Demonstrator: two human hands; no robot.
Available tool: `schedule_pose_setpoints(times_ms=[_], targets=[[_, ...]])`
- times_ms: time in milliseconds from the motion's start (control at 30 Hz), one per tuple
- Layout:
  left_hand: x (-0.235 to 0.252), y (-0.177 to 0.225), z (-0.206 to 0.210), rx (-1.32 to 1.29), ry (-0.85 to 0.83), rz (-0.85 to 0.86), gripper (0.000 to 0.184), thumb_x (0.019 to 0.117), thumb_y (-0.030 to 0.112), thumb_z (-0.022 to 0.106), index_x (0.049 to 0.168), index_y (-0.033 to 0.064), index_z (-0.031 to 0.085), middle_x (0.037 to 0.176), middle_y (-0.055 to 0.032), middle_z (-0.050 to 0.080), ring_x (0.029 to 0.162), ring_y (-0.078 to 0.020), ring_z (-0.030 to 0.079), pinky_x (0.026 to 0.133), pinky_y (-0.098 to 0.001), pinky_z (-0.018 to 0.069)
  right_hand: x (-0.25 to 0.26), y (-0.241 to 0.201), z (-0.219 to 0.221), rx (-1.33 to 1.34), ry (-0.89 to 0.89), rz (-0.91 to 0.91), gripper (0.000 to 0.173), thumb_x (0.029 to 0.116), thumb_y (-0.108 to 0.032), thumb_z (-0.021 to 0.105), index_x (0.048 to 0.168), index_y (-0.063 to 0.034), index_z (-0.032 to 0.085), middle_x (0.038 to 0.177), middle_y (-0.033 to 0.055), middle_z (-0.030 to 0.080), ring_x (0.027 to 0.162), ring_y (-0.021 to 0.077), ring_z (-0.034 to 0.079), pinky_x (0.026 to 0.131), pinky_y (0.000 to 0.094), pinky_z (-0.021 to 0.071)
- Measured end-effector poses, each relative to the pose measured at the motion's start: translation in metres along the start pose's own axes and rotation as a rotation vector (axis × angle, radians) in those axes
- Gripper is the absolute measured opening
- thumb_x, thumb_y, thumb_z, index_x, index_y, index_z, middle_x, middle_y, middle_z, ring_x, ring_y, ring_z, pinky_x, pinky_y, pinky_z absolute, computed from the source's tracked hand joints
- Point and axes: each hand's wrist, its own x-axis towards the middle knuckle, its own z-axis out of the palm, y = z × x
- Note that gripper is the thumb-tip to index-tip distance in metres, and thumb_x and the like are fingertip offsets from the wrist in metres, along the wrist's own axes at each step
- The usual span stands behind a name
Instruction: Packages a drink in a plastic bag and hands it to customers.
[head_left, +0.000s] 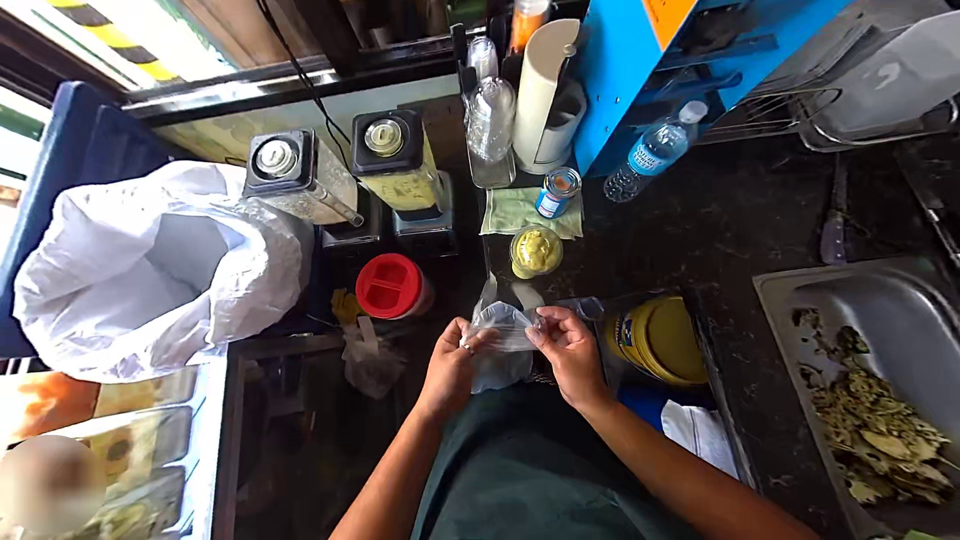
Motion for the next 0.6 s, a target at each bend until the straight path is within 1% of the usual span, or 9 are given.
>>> schedule_pose_setpoints(times_ms=[100, 167, 233, 300, 333, 400, 467, 500, 600], targets=[[0.004, 0.001, 0.010, -0.157, 0.124, 0.028, 0.017, 0.0941, 0.001, 0.065, 0.092, 0.0065, 0.049, 0.085, -0.0099, 0.069, 0.081, -0.0203, 0.070, 0.077, -0.0404, 0.0601, -0.007, -0.006, -0.015, 0.037, -0.074, 0.238, 0.048, 0.0896, 0.000, 0.073, 0.132, 0.0012, 0.052, 0.095, 0.0099, 0.067, 0.085, 0.0183, 0.068, 0.082, 0.0353, 0.0610], [0.008, 0.002, 0.008, -0.118, 0.115, 0.070, 0.022, 0.0911, -0.001, 0.069, 0.089, 0.0072, 0.049, 0.080, -0.0074, 0.066, 0.075, -0.0177, 0.067, 0.072, -0.0380, 0.0592, -0.005, -0.009, -0.025, -0.156, -0.112, 0.283, 0.060, 0.0890, -0.011, 0.077, 0.140, -0.0013, 0.047, 0.106, 0.0120, 0.067, 0.094, 0.0199, 0.069, 0.084, 0.0362, 0.0610], [0.016, 0.007, 0.003, 0.049, -0.008, 0.142, 0.026, 0.0862, -0.001, 0.074, 0.088, 0.0095, 0.050, 0.077, -0.0030, 0.063, 0.071, -0.0130, 0.063, 0.067, -0.0325, 0.0567, 0.001, -0.021, -0.032, -0.417, -0.108, 0.080, 0.072, 0.0859, -0.028, 0.080, 0.146, -0.0025, 0.049, 0.137, 0.0157, 0.057, 0.123, 0.0226, 0.060, 0.100, 0.0388, 0.0551], [0.023, 0.019, 0.002, 0.244, -0.197, 0.179, 0.027, 0.0844, -0.001, 0.075, 0.088, 0.0121, 0.052, 0.078, 0.0012, 0.061, 0.072, -0.0096, 0.062, 0.068, -0.0296, 0.0552, 0.012, -0.039, -0.032, -0.489, -0.152, -0.170, 0.074, 0.0869, -0.037, 0.080, 0.144, -0.0005, 0.052, 0.148, 0.0212, 0.050, 0.138, 0.0292, 0.049, 0.112, 0.0456, 0.0479], [0.027, 0.027, 0.004, 0.292, -0.286, 0.165, 0.028, 0.0842, -0.002, 0.076, 0.089, 0.0128, 0.052, 0.079, 0.0024, 0.061, 0.073, -0.0087, 0.061, 0.069, -0.0292, 0.0551, 0.019, -0.047, -0.028, -0.463, -0.221, -0.177, 0.074, 0.0873, -0.038, 0.081, 0.144, -0.0003, 0.051, 0.148, 0.0197, 0.051, 0.139, 0.0276, 0.050, 0.113, 0.0453, 0.0475], [0.035, 0.039, 0.011, 0.326, -0.434, 0.120, 0.031, 0.0828, -0.004, 0.076, 0.092, 0.0136, 0.052, 0.083, 0.0031, 0.062, 0.077, -0.0084, 0.062, 0.072, -0.0293, 0.0560, 0.030, -0.049, -0.021, -0.350, -0.388, 0.066, 0.075, 0.0855, -0.033, 0.084, 0.144, -0.0009, 0.050, 0.140, 0.0132, 0.059, 0.128, 0.0189, 0.059, 0.108, 0.0376, 0.0526], [0.043, 0.047, 0.015, 0.382, -0.501, 0.107, 0.035, 0.0796, -0.005, 0.077, 0.098, 0.0099, 0.052, 0.091, -0.0016, 0.067, 0.083, -0.0130, 0.066, 0.076, -0.0340, 0.0580, 0.036, -0.040, -0.019, -0.218, -0.471, 0.335, 0.053, 0.0878, -0.017, 0.081, 0.133, -0.0006, 0.058, 0.116, 0.0113, 0.069, 0.102, 0.0182, 0.069, 0.089, 0.0367, 0.0600], [0.048, 0.053, 0.015, 0.402, -0.495, 0.114, 0.037, 0.0780, -0.007, 0.076, 0.101, 0.0078, 0.051, 0.096, -0.0047, 0.068, 0.088, -0.0164, 0.067, 0.079, -0.0371, 0.0585, 0.040, -0.039, -0.017, -0.215, -0.491, 0.391, 0.045, 0.0903, -0.015, 0.077, 0.129, -0.0008, 0.060, 0.108, 0.0116, 0.070, 0.093, 0.0197, 0.070, 0.082, 0.0389, 0.0609], [0.066, 0.059, 0.002, 0.461, -0.371, 0.165, 0.051, 0.0773, -0.005, 0.081, 0.114, 0.0055, 0.047, 0.116, -0.0116, 0.071, 0.105, -0.0240, 0.070, 0.091, -0.0434, 0.0591, 0.044, -0.033, -0.017, -0.296, -0.477, 0.388, 0.023, 0.0924, -0.022, 0.075, 0.104, -0.0024, 0.074, 0.092, 0.0079, 0.073, 0.083, 0.0162, 0.070, 0.078, 0.0386, 0.0606]])
